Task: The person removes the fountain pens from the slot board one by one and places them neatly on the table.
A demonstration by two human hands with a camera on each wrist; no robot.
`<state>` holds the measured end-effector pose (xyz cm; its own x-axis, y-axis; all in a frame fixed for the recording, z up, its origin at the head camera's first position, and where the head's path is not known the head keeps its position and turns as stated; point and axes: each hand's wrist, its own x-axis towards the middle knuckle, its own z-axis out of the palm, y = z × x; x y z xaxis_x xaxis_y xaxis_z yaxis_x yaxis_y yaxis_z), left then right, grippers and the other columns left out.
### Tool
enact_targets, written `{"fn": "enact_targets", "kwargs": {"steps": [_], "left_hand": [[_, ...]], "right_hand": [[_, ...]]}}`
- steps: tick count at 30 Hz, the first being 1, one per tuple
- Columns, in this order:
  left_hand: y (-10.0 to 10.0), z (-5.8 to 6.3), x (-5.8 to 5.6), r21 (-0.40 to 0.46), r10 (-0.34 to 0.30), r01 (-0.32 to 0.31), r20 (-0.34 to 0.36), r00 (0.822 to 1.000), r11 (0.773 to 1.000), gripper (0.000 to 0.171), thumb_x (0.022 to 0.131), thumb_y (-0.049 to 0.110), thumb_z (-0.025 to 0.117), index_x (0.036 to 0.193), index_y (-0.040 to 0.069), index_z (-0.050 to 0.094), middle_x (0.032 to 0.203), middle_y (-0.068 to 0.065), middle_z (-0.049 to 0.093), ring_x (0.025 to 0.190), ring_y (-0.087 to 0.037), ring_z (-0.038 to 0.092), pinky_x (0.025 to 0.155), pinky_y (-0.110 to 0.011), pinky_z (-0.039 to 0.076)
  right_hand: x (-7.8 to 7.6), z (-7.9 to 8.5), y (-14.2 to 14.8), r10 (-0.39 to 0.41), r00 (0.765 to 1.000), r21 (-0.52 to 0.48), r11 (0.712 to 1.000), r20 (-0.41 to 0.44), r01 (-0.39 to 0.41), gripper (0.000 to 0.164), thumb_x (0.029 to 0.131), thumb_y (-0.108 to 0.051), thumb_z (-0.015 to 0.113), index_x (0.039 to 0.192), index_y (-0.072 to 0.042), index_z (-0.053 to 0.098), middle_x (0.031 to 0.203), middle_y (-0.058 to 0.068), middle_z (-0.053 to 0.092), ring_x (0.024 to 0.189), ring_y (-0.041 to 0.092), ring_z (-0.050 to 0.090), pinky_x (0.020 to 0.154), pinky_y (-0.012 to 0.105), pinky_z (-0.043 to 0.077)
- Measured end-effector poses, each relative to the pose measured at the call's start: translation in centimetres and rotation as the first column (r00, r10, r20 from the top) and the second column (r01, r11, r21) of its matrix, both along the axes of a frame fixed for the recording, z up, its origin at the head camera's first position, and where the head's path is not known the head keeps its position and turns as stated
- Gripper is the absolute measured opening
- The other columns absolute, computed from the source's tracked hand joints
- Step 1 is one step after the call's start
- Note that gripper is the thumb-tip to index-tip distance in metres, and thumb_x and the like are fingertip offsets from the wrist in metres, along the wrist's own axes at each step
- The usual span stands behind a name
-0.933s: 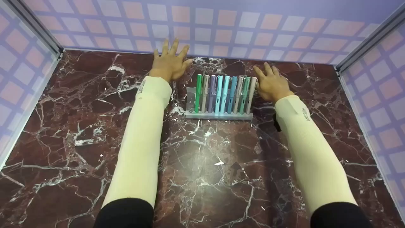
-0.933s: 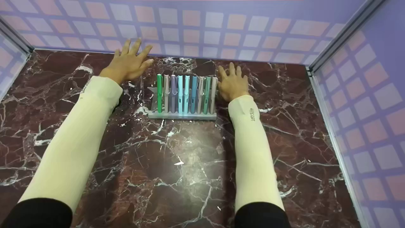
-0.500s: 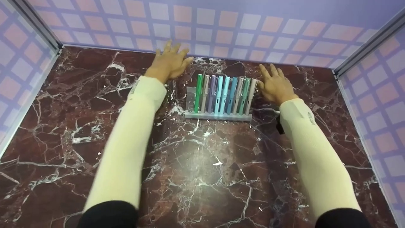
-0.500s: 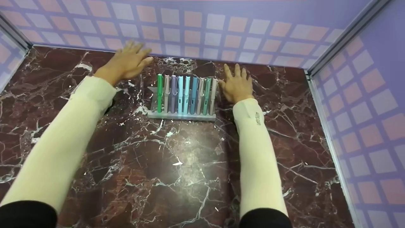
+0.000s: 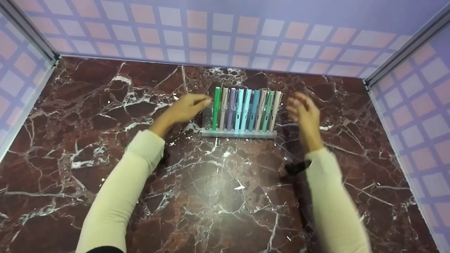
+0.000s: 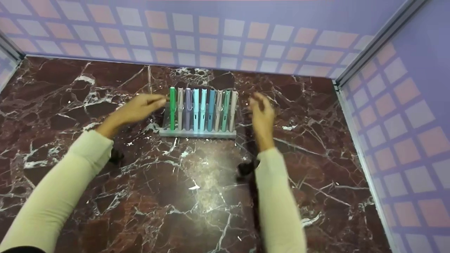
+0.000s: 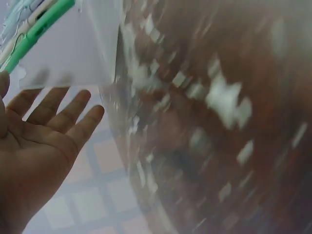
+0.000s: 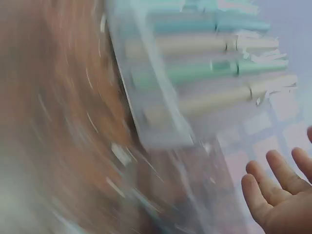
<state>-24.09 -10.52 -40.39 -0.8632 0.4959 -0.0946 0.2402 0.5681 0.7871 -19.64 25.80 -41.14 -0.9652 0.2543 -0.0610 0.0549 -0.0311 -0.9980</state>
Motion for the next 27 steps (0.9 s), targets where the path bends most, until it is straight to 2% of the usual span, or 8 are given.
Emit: {"fn": "enact_targets", "kwargs": {"steps": [3,5,8,11,14,17,21,27], "left_hand": [[0.0,-1.3,0.2,0.099,-0.001,-0.001,0.027,1.0,0.995,0.043,0.107,0.033,0.046,0.142,0.011,0.055,0.13,-0.019,0.064,0.104,-0.023,0.063,0.108,-0.047,0.049],[0.0,-2.1,0.2,0.173,-0.01,0.003,0.042,0.999,0.985,0.04,0.107,0.03,0.048,0.141,0.011,0.056,0.142,-0.013,0.059,0.127,-0.025,0.056,0.116,-0.048,0.041],[-0.3,-3.4,0.3,0.27,-0.043,0.026,0.058,0.997,0.963,0.04,0.107,0.028,0.048,0.142,0.01,0.055,0.143,-0.013,0.058,0.135,-0.03,0.051,0.119,-0.048,0.037],[-0.9,-4.7,0.7,0.353,-0.061,0.025,0.09,0.994,0.935,0.039,0.108,0.024,0.046,0.142,0.008,0.054,0.144,-0.013,0.057,0.137,-0.03,0.049,0.12,-0.046,0.036],[-1.4,-5.7,0.8,0.461,-0.046,-0.02,0.133,0.99,0.887,0.037,0.108,0.017,0.044,0.139,0.001,0.055,0.143,-0.016,0.057,0.137,-0.03,0.049,0.121,-0.044,0.035],[-1.5,-6.2,0.7,0.54,-0.024,-0.061,0.149,0.989,0.84,0.033,0.107,0.011,0.046,0.134,-0.003,0.059,0.14,-0.018,0.059,0.135,-0.03,0.052,0.12,-0.04,0.038],[-1.0,-6.3,0.2,0.532,-0.008,-0.074,0.15,0.989,0.844,0.031,0.106,0.013,0.05,0.132,0.001,0.062,0.136,-0.015,0.063,0.131,-0.027,0.056,0.116,-0.037,0.043],[-1.5,-6.0,-0.7,0.498,0.06,-0.13,0.156,0.986,0.857,0.029,0.104,0.011,0.054,0.129,0.003,0.065,0.131,-0.014,0.066,0.124,-0.028,0.06,0.111,-0.036,0.048]], "right_hand": [[1.5,-2.0,-1.0,-0.044,0.999,-0.283,0.958,0.009,0.045,0.036,0.106,-0.014,0.049,0.141,-0.005,0.048,0.136,0.016,0.059,0.108,0.024,0.064,0.097,0.035,0.056],[2.3,-3.3,-1.4,-0.075,0.997,-0.356,0.932,-0.007,0.068,0.031,0.106,-0.01,0.048,0.136,-0.003,0.052,0.131,0.015,0.062,0.104,0.023,0.066,0.092,0.031,0.058],[3.0,-4.9,-2.1,-0.123,0.991,-0.377,0.921,-0.052,0.094,0.022,0.104,-0.004,0.049,0.124,0.001,0.058,0.118,0.012,0.069,0.098,0.021,0.068,0.087,0.028,0.059],[3.5,-5.7,-2.6,-0.128,0.988,-0.28,0.955,-0.084,0.1,0.018,0.102,0.002,0.051,0.115,0.005,0.062,0.105,0.006,0.071,0.092,0.017,0.069,0.084,0.026,0.06],[3.7,-5.8,-3.2,-0.097,0.993,-0.103,0.991,-0.07,0.089,0.017,0.1,0.001,0.054,0.112,0.007,0.065,0.097,-0.001,0.071,0.086,0.012,0.067,0.079,0.023,0.059],[3.7,-5.8,-3.5,-0.086,0.994,0.065,0.994,-0.068,0.09,0.019,0.098,-0.002,0.058,0.111,0.008,0.067,0.091,-0.006,0.071,0.081,0.009,0.064,0.074,0.02,0.056],[3.4,-5.9,-3.4,-0.122,0.988,0.144,0.98,-0.091,0.134,0.017,0.096,-0.001,0.062,0.107,0.009,0.069,0.086,-0.004,0.069,0.077,0.008,0.06,0.069,0.018,0.052],[2.6,-6.3,-3.9,-0.116,0.987,0.13,0.983,-0.111,0.13,0.015,0.094,0.002,0.064,0.105,0.011,0.069,0.084,-0.002,0.069,0.075,0.008,0.06,0.069,0.019,0.053]]}}
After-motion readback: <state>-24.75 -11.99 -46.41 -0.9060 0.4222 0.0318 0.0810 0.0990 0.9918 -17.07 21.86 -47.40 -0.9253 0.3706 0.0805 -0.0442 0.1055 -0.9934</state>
